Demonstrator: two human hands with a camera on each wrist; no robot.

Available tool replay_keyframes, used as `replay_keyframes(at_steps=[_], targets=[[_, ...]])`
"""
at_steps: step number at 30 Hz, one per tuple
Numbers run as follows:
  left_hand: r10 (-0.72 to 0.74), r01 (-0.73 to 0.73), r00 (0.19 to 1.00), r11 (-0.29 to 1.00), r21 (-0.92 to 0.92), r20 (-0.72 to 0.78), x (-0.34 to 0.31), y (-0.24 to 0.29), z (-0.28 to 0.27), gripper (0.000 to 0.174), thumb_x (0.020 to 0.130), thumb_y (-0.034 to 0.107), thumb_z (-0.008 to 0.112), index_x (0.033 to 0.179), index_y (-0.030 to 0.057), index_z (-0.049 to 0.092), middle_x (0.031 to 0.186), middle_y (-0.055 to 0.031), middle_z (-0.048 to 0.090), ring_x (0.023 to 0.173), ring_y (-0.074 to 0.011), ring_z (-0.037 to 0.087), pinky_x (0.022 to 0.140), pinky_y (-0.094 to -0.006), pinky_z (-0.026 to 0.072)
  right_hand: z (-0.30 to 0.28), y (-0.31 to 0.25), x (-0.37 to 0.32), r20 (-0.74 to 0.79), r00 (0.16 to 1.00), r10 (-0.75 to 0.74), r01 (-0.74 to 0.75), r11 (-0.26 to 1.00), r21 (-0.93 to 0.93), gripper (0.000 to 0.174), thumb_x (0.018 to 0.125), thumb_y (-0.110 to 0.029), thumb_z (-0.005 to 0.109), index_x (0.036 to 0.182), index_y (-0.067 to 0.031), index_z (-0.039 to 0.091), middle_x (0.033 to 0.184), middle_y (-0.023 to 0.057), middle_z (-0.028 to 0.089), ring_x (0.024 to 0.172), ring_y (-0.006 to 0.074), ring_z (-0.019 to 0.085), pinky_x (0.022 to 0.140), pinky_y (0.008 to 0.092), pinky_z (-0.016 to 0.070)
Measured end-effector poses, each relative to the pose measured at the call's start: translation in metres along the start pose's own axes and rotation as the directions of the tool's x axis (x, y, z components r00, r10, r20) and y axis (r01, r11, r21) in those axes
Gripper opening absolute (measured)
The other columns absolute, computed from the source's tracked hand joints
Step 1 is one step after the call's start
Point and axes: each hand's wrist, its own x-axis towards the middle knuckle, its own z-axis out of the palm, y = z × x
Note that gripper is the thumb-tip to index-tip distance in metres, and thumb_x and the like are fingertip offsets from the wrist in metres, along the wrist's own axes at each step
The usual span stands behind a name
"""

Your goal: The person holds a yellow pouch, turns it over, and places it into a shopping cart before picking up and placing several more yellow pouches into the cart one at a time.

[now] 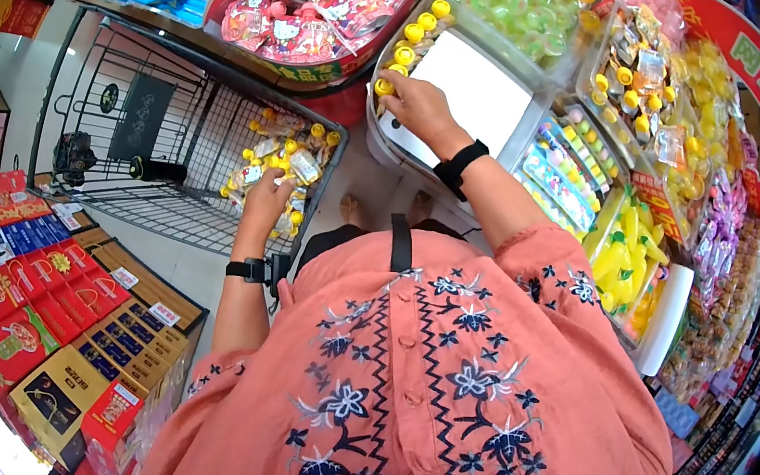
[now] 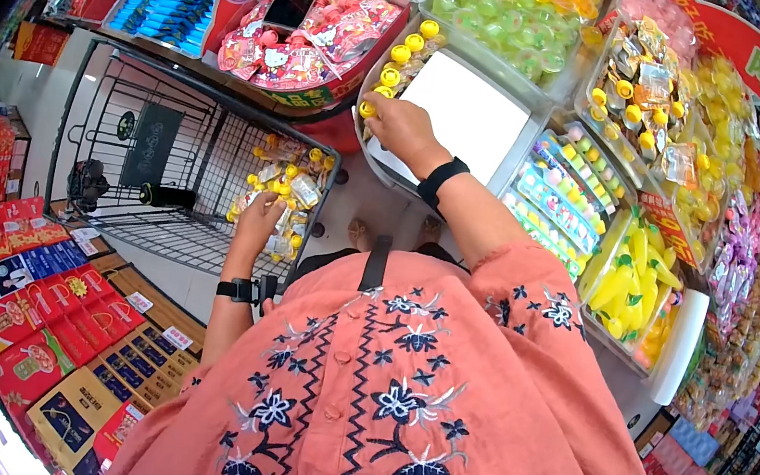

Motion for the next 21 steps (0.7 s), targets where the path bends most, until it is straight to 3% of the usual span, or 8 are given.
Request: replay_keyframes(at_steps=[4,7,10,13,17,20,21], targets=[[-0.024,0.024,1.0,1.0,-0.012,0.006,-0.001,0.004,-0.005,0.043,0.092,0.03,0.065,0.121,-0.0023,0.061,0.081,-0.017,0.069,0.065,-0.0232,0.066,0.063,-0.0356,0.0516,-0.002,-0.002,0.001,0.081,0.996,0.039,-0.037,0.999,-0.025,0.037,0.086,-0.023,0.064,0.123,-0.0168,0.062,0.088,0.0144,0.071,0.081,0.0344,0.069,0.071,0.0453,0.0537],[-0.021,0.021,1.0,1.0,0.004,0.014,-0.004,0.008,-0.008,0.045,0.093,0.031,0.065,0.122,-0.0025,0.06,0.082,-0.017,0.069,0.065,-0.0222,0.066,0.061,-0.0351,0.0521,0.001,0.001,0.002,0.058,0.998,0.008,-0.006,0.999,-0.037,0.037,0.086,-0.024,0.065,0.122,-0.0169,0.062,0.086,0.0138,0.071,0.08,0.0343,0.069,0.071,0.0451,0.0538],[-0.026,0.026,1.0,0.999,-0.035,-0.001,-0.002,0.0,-0.008,0.046,0.094,0.031,0.064,0.123,-0.0035,0.059,0.082,-0.0172,0.069,0.064,-0.0215,0.066,0.06,-0.0346,0.0525,-0.013,-0.01,0.006,0.06,0.995,0.082,-0.084,0.996,0.04,0.036,0.087,-0.024,0.064,0.122,-0.0158,0.062,0.086,0.0132,0.071,0.08,0.0346,0.069,0.071,0.0448,0.0539],[-0.027,0.028,1.0,0.998,-0.054,0.009,-0.006,0.003,-0.013,0.045,0.094,0.03,0.064,0.123,-0.0041,0.06,0.084,-0.0174,0.069,0.064,-0.0212,0.066,0.06,-0.0339,0.0528,-0.036,-0.018,0.009,-0.014,0.996,0.083,-0.081,0.99,0.119,0.032,0.089,-0.021,0.062,0.12,-0.0152,0.063,0.091,0.0136,0.071,0.086,0.0337,0.069,0.073,0.0436,0.0545],[-0.024,0.025,0.999,0.999,-0.034,0.021,-0.006,0.0,-0.014,0.044,0.095,0.029,0.064,0.122,-0.0057,0.06,0.085,-0.0174,0.068,0.064,-0.0208,0.065,0.06,-0.0326,0.0529,-0.033,-0.008,0.007,-0.127,0.99,0.059,-0.056,0.998,0.033,0.029,0.088,-0.017,0.06,0.117,-0.013,0.065,0.108,0.0126,0.069,0.097,0.0321,0.067,0.081,0.041,0.0551],[-0.015,0.016,0.999,0.999,-0.038,0.029,-0.005,0.001,-0.014,0.046,0.094,0.031,0.064,0.123,-0.0058,0.06,0.086,-0.0153,0.068,0.063,-0.0183,0.064,0.058,-0.0312,0.0522,-0.01,0.015,0.006,-0.105,0.991,0.085,-0.084,0.996,0.014,0.03,0.087,-0.016,0.061,0.117,-0.0125,0.065,0.109,0.0117,0.069,0.098,0.0325,0.066,0.083,0.0411,0.0549],[-0.019,0.02,0.999,0.999,-0.048,0.032,-0.004,-0.003,-0.011,0.048,0.094,0.032,0.064,0.124,-0.0054,0.06,0.087,-0.0137,0.068,0.062,-0.0163,0.063,0.057,-0.0301,0.0516,-0.005,0.016,0.006,-0.135,0.991,0.025,-0.021,0.999,0.031,0.031,0.086,-0.016,0.062,0.118,-0.0131,0.064,0.107,0.0118,0.069,0.099,0.0328,0.066,0.082,0.0415,0.0552]])
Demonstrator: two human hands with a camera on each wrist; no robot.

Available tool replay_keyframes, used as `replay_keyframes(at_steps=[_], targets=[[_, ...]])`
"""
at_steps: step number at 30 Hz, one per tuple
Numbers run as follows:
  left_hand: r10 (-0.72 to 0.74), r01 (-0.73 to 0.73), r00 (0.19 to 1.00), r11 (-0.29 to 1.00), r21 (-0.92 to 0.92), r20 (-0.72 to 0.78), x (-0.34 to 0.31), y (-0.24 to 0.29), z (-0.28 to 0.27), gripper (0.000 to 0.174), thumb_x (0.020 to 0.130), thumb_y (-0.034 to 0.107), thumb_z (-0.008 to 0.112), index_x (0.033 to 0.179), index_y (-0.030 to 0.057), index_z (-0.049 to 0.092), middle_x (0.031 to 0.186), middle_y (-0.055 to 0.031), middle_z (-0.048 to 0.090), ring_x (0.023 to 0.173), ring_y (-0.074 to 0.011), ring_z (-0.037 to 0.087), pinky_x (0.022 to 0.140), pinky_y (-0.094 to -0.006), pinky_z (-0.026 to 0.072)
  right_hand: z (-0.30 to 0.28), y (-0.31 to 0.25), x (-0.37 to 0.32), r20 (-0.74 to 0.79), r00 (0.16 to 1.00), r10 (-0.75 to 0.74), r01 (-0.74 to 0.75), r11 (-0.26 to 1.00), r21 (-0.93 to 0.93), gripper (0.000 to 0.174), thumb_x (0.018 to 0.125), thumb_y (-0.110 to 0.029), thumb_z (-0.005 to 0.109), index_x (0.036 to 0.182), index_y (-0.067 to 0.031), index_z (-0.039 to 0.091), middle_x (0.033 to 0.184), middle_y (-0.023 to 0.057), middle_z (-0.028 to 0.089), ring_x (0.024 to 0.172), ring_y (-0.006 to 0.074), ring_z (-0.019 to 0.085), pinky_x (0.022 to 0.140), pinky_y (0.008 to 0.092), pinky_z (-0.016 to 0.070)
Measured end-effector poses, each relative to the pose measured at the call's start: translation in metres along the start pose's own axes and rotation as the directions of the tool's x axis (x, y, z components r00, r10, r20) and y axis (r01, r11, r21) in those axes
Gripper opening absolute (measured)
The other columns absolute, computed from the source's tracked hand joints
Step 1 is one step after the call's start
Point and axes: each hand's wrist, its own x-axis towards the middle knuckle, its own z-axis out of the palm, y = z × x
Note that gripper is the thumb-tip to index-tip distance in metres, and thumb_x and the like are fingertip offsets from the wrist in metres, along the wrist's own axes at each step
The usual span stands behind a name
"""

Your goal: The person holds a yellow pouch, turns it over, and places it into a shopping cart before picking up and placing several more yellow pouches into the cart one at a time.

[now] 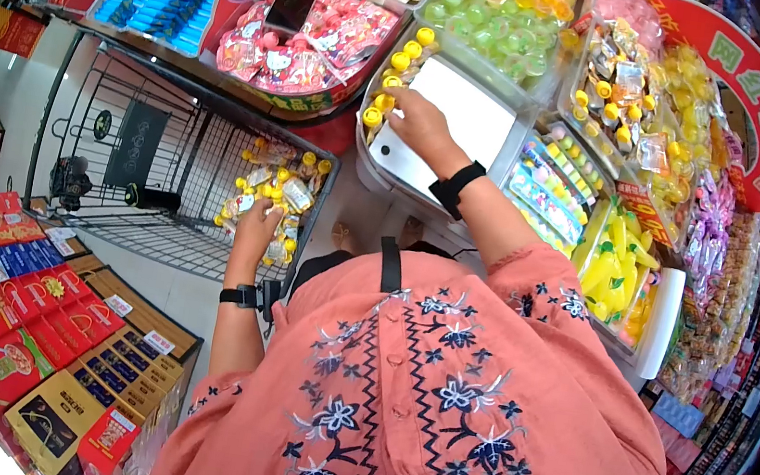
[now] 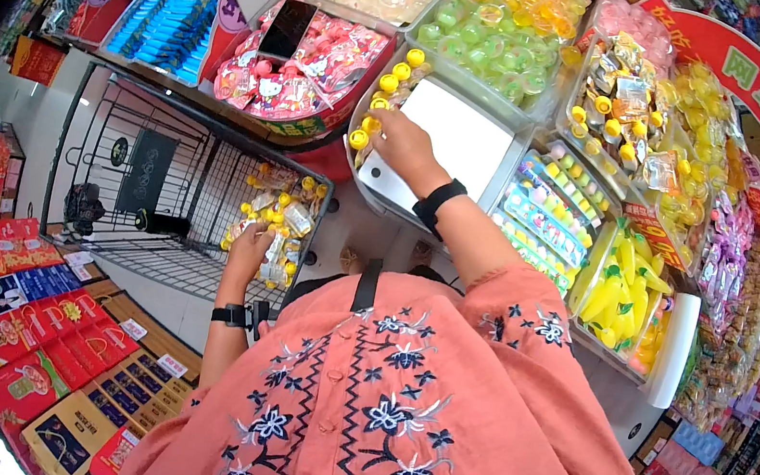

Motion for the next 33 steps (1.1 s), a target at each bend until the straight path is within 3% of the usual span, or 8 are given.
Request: replay_keyframes(at_steps=[1,3,6,15,19,25,26,33], targets=[[-0.008,0.008,1.0,1.0,-0.009,0.002,0.002,-0.005,0.002,0.049,0.094,0.033,0.064,0.125,-0.0049,0.06,0.088,-0.0121,0.068,0.061,-0.0143,0.061,0.055,-0.0289,0.051,0.004,0.002,-0.002,-0.036,0.998,-0.06,0.059,0.998,-0.022,0.035,0.086,-0.016,0.063,0.122,-0.0137,0.062,0.106,0.0126,0.068,0.098,0.0329,0.066,0.081,0.0423,0.0554],[-0.014,0.014,1.0,1.0,-0.009,0.007,0.0,-0.006,0.003,0.048,0.094,0.032,0.064,0.123,-0.0058,0.06,0.083,-0.0122,0.067,0.062,-0.0156,0.062,0.055,-0.0297,0.0512,0.005,-0.001,-0.002,0.054,0.998,0.043,-0.039,0.997,-0.07,0.04,0.086,-0.016,0.066,0.126,-0.0124,0.059,0.112,0.0127,0.067,0.102,0.0334,0.065,0.086,0.0394,0.0535],[-0.026,0.026,1.0,1.0,-0.004,0.004,-0.006,-0.001,0.001,0.045,0.094,0.029,0.064,0.121,-0.0071,0.06,0.078,-0.015,0.067,0.063,-0.0175,0.063,0.058,-0.0322,0.0513,0.007,-0.004,0.005,-0.028,1.0,0.013,-0.014,1.0,-0.028,0.034,0.087,-0.014,0.062,0.121,-0.0121,0.058,0.104,0.015,0.068,0.093,0.0342,0.067,0.078,0.0452,0.0544],[-0.061,0.06,0.998,0.997,0.037,0.006,-0.015,-0.001,-0.003,0.043,0.094,0.029,0.065,0.12,-0.0044,0.061,0.082,-0.0181,0.069,0.06,-0.0202,0.064,0.057,-0.0341,0.0521,-0.003,-0.005,0.024,0.05,0.994,0.096,-0.096,0.995,0.001,0.027,0.087,-0.019,0.064,0.113,-0.0114,0.058,0.09,0.0146,0.07,0.085,0.0357,0.068,0.071,0.0446,0.0536],[-0.062,0.063,0.998,0.998,0.032,-0.022,-0.02,-0.007,-0.005,0.042,0.093,0.029,0.065,0.118,-0.004,0.061,0.083,-0.0178,0.07,0.06,-0.0209,0.064,0.058,-0.0344,0.0521,-0.014,0.018,0.023,-0.023,0.974,0.226,-0.219,0.963,0.159,0.028,0.087,-0.022,0.065,0.112,-0.0124,0.059,0.079,0.0133,0.069,0.075,0.0342,0.069,0.066,0.0435,0.0531],[-0.064,0.064,0.998,0.996,0.06,-0.012,-0.026,-0.014,-0.005,0.043,0.094,0.031,0.064,0.118,-0.0043,0.061,0.083,-0.0181,0.07,0.062,-0.022,0.066,0.058,-0.0339,0.0521,-0.025,0.042,0.042,0.07,0.976,0.205,-0.208,0.978,0.032,0.039,0.083,-0.023,0.069,0.118,-0.0105,0.058,0.093,0.0166,0.071,0.087,0.0343,0.069,0.076,0.0429,0.0541],[-0.067,0.067,0.998,0.996,0.057,-0.013,-0.028,-0.015,-0.006,0.044,0.094,0.031,0.064,0.119,-0.0045,0.061,0.082,-0.0179,0.07,0.062,-0.022,0.066,0.059,-0.0339,0.0522,-0.024,0.043,0.044,0.164,0.96,0.226,-0.242,0.967,0.079,0.047,0.084,-0.026,0.071,0.124,-0.0076,0.055,0.093,0.0156,0.069,0.087,0.0301,0.069,0.077,0.0379,0.0525],[-0.123,0.123,0.992,0.992,0.033,-0.026,-0.032,-0.021,0.0,0.045,0.094,0.032,0.064,0.12,-0.0048,0.06,0.083,-0.0169,0.069,0.061,-0.0213,0.065,0.061,-0.0333,0.0524,-0.019,0.037,0.048,0.233,0.941,0.246,-0.268,0.961,0.07,0.048,0.079,-0.03,0.074,0.119,-0.0072,0.058,0.106,0.0183,0.07,0.099,0.0341,0.068,0.085,0.041,0.0531]])
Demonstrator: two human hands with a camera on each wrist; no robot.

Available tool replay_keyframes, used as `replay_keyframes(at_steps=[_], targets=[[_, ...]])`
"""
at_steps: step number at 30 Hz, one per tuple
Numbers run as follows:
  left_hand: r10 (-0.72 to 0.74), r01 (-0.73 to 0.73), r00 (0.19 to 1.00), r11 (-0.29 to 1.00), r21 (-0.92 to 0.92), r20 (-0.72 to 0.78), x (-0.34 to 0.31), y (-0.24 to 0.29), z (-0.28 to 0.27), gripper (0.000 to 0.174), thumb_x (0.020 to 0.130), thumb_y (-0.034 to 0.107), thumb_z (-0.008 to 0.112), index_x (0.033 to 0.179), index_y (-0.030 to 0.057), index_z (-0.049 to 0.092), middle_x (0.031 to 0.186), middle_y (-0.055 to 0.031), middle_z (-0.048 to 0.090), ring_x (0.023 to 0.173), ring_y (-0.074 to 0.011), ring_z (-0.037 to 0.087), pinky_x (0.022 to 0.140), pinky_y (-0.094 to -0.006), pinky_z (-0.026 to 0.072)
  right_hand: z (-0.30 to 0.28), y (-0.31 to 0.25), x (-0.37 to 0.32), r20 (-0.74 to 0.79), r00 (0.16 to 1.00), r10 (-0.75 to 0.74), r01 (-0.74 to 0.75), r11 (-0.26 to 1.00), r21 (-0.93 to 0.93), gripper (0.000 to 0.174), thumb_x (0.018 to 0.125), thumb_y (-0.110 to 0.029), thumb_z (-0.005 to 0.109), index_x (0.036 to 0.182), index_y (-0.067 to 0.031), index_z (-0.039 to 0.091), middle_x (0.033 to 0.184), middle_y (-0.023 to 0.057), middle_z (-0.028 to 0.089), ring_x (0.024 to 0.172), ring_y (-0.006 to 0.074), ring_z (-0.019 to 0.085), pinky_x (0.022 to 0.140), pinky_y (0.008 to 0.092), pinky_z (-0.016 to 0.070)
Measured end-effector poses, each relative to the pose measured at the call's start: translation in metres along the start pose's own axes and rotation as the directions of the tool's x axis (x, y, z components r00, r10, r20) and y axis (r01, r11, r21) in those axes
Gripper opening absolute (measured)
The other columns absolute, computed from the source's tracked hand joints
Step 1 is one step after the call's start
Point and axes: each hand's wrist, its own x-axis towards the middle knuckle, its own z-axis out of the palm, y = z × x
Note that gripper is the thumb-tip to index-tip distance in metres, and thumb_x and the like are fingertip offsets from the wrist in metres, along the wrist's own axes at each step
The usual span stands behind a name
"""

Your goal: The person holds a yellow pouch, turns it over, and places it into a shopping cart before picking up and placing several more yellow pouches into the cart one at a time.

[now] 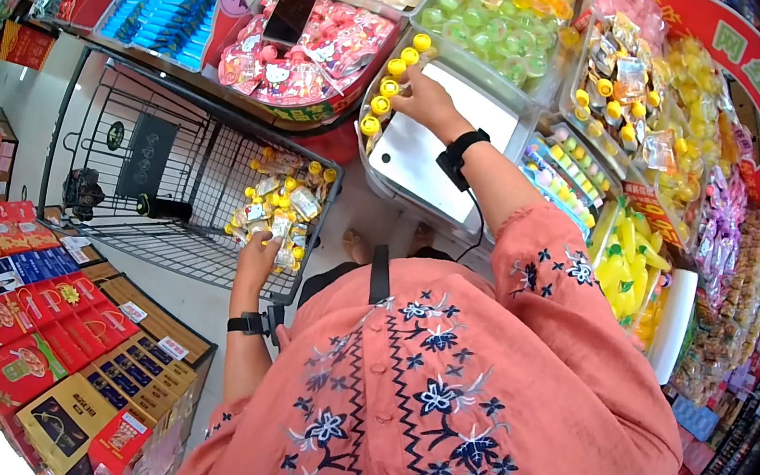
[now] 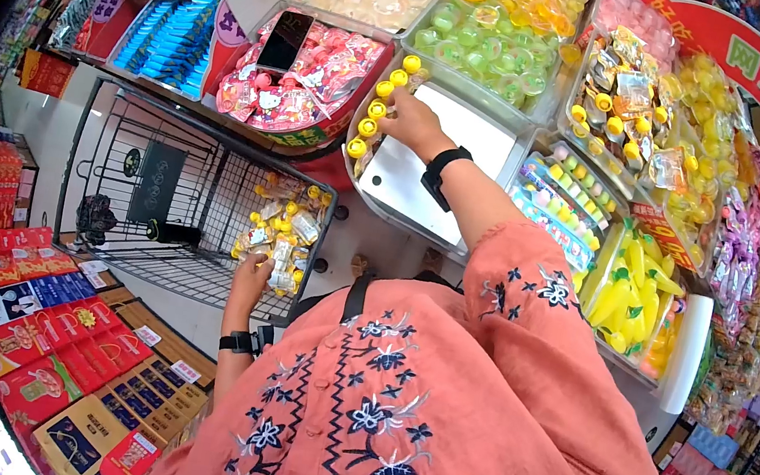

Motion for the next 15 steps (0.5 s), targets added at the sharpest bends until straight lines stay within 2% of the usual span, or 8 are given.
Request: replay_keyframes(at_steps=[4,5,7,9,11,13,15], targets=[[0.035,-0.034,0.999,0.997,-0.062,0.015,-0.003,0.017,-0.002,0.045,0.095,0.032,0.064,0.12,-0.005,0.06,0.084,-0.0161,0.069,0.062,-0.0205,0.064,0.062,-0.0325,0.0525,0.003,0.003,0.002,-0.045,0.992,-0.121,0.123,0.991,0.046,0.046,0.082,-0.033,0.07,0.12,-0.0086,0.061,0.105,0.0169,0.07,0.098,0.0334,0.069,0.084,0.0408,0.0535],[0.086,-0.086,0.996,0.993,-0.081,-0.003,0.0,0.028,-0.002,0.044,0.095,0.031,0.063,0.12,-0.0047,0.061,0.084,-0.0159,0.069,0.063,-0.0202,0.064,0.062,-0.0322,0.0524,0.003,0.004,0.002,-0.042,0.99,-0.135,0.137,0.989,0.049,0.045,0.083,-0.034,0.069,0.12,-0.0092,0.063,0.105,0.0166,0.071,0.097,0.0333,0.069,0.084,0.0409,0.0537],[0.186,-0.189,0.982,0.975,-0.115,-0.042,0.011,0.057,0.003,0.042,0.095,0.031,0.063,0.12,-0.0041,0.061,0.083,-0.0154,0.068,0.065,-0.0197,0.064,0.063,-0.0316,0.0522,0.004,0.007,0.006,-0.044,0.987,-0.157,0.159,0.987,0.029,0.044,0.084,-0.035,0.067,0.121,-0.0104,0.064,0.104,0.0161,0.071,0.097,0.0332,0.069,0.083,0.0411,0.054],[0.248,-0.248,0.969,0.965,-0.09,-0.007,0.018,0.108,0.005,0.041,0.096,0.029,0.063,0.12,-0.0035,0.061,0.088,-0.0159,0.069,0.069,-0.0184,0.064,0.062,-0.0301,0.0515,0.004,0.01,0.01,-0.055,0.983,-0.175,0.174,0.985,-0.02,0.045,0.084,-0.036,0.066,0.121,-0.0115,0.065,0.104,0.0158,0.072,0.096,0.0333,0.069,0.083,0.0414,0.0543],[0.406,-0.406,0.913,0.901,-0.155,-0.032,0.034,0.145,0.014,0.04,0.095,0.029,0.065,0.121,-0.0022,0.061,0.096,-0.0175,0.069,0.077,-0.0216,0.066,0.068,-0.034,0.0525,-0.002,0.007,0.01,-0.051,0.991,-0.128,0.128,0.992,0.001,0.044,0.084,-0.036,0.067,0.121,-0.0117,0.066,0.103,0.0162,0.072,0.096,0.0338,0.069,0.083,0.0418,0.0543],[0.585,-0.586,0.805,0.81,0.03,-0.095,0.059,0.172,0.025,0.039,0.093,0.027,0.066,0.12,-0.0009,0.062,0.102,-0.0183,0.068,0.084,-0.0282,0.066,0.076,-0.0393,0.0526,-0.004,0.008,0.01,-0.05,0.993,-0.107,0.108,0.994,0.02,0.044,0.084,-0.035,0.067,0.12,-0.0118,0.065,0.103,0.0163,0.072,0.095,0.0343,0.069,0.083,0.0422,0.0544],[0.666,-0.655,0.737,0.745,0.122,-0.114,0.065,0.211,0.03,0.04,0.092,0.027,0.066,0.12,0.0001,0.061,0.103,-0.0189,0.067,0.088,-0.033,0.065,0.08,-0.0427,0.0518,-0.007,0.005,0.007,-0.024,0.994,-0.102,0.103,0.995,0.021,0.044,0.084,-0.036,0.067,0.121,-0.0118,0.065,0.103,0.0164,0.072,0.095,0.0344,0.069,0.083,0.0423,0.0544]])
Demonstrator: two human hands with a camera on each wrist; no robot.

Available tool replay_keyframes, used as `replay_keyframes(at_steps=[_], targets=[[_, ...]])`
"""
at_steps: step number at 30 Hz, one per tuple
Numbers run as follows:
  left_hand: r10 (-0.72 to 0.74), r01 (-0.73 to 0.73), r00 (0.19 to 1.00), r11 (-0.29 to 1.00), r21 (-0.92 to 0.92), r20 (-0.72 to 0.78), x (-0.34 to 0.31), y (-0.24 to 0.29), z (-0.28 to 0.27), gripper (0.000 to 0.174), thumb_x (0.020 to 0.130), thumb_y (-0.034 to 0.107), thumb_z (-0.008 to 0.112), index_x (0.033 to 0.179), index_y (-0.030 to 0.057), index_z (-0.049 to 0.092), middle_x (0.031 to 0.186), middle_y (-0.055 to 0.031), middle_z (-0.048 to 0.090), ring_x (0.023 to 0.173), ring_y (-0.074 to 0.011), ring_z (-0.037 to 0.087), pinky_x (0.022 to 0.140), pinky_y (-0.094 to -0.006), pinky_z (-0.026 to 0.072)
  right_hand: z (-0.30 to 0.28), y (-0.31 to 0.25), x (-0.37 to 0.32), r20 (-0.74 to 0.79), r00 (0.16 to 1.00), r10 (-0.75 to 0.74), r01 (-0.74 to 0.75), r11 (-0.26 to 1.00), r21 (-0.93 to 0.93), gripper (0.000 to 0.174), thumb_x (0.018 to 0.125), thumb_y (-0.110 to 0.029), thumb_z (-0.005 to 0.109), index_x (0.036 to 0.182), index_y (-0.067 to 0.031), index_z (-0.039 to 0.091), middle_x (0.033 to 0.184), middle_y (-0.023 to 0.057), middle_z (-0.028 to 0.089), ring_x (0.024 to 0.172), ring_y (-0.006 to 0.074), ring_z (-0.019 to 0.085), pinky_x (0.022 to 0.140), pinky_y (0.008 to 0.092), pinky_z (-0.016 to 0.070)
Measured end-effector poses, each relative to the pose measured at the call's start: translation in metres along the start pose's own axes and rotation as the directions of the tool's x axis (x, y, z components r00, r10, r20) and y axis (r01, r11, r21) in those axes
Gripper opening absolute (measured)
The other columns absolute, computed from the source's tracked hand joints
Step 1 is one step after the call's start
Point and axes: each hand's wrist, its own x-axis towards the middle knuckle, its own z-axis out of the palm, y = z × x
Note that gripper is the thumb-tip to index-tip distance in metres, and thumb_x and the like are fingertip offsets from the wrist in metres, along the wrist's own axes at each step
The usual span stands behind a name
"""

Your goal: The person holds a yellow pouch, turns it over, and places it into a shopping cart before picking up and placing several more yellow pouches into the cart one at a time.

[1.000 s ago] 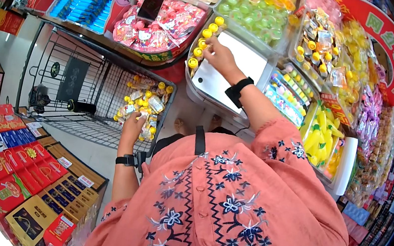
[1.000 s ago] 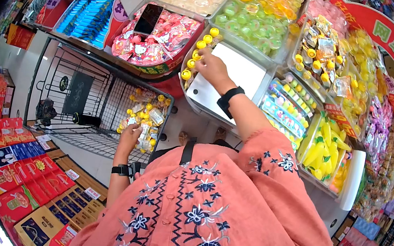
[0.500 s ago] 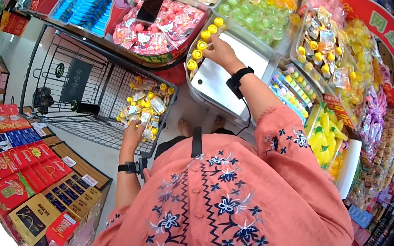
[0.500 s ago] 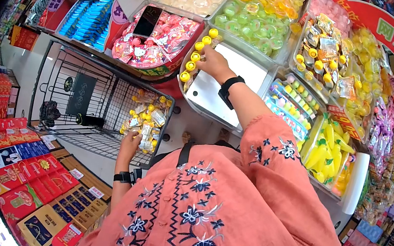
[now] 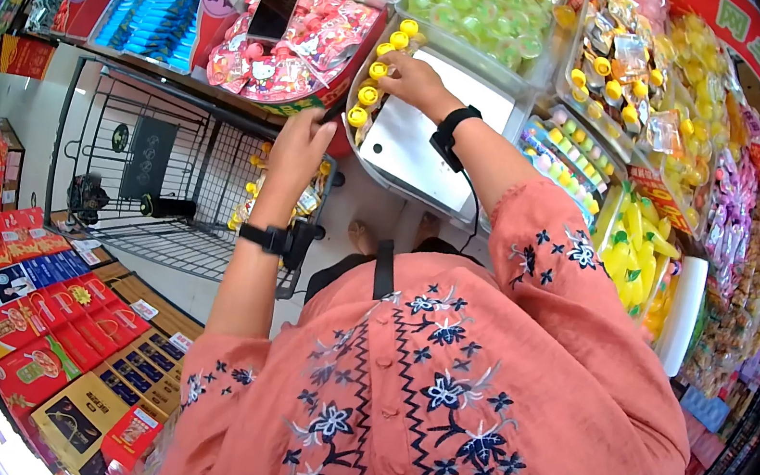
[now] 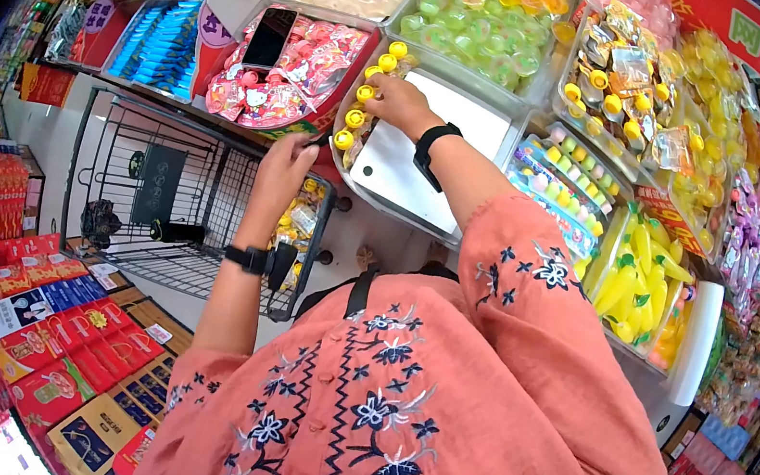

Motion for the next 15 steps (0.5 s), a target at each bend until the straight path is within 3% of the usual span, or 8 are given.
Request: replay_keyframes(at_steps=[4,7,8,15], targets=[[0.14,-0.144,0.99,0.964,0.224,0.036,0.043,0.019,0.031,0.04,0.088,0.029,0.07,0.116,0.0017,0.061,0.103,-0.0185,0.063,0.091,-0.0369,0.064,0.079,-0.0456,0.0527,0.002,-0.002,0.002,0.011,1.0,-0.006,0.006,1.0,-0.01,0.044,0.084,-0.037,0.066,0.12,-0.0111,0.064,0.103,0.0162,0.072,0.096,0.0344,0.069,0.084,0.0429,0.0542],[0.059,-0.114,0.988,0.906,0.407,0.143,0.058,0.05,0.039,0.039,0.087,0.032,0.071,0.111,0.0014,0.063,0.098,-0.0194,0.064,0.093,-0.0377,0.064,0.078,-0.0464,0.053,0.007,0.0,0.002,-0.018,1.0,0.001,-0.001,1.0,0.019,0.038,0.084,-0.035,0.065,0.113,-0.0099,0.066,0.101,0.0162,0.071,0.095,0.0347,0.069,0.082,0.0443,0.0537],[0.099,-0.157,0.984,0.883,0.443,0.151,0.064,0.038,0.049,0.042,0.086,0.037,0.072,0.109,0.003,0.063,0.096,-0.0187,0.064,0.095,-0.0372,0.064,0.078,-0.0469,0.0538,0.004,-0.001,0.002,-0.029,0.999,0.018,-0.017,0.999,0.036,0.037,0.084,-0.035,0.065,0.111,-0.0097,0.066,0.1,0.0163,0.071,0.094,0.0349,0.069,0.081,0.0444,0.0536],[0.069,-0.184,0.974,0.791,0.584,0.214,0.085,0.029,0.072,0.041,0.083,0.037,0.073,0.104,0.0038,0.063,0.095,-0.0164,0.065,0.087,-0.0349,0.068,0.073,-0.0472,0.0552,0.003,0.002,0.004,-0.069,0.996,0.055,-0.051,0.997,0.061,0.032,0.081,-0.031,0.067,0.105,-0.0092,0.067,0.095,0.0183,0.071,0.09,0.0364,0.068,0.079,0.0451,0.0535]])
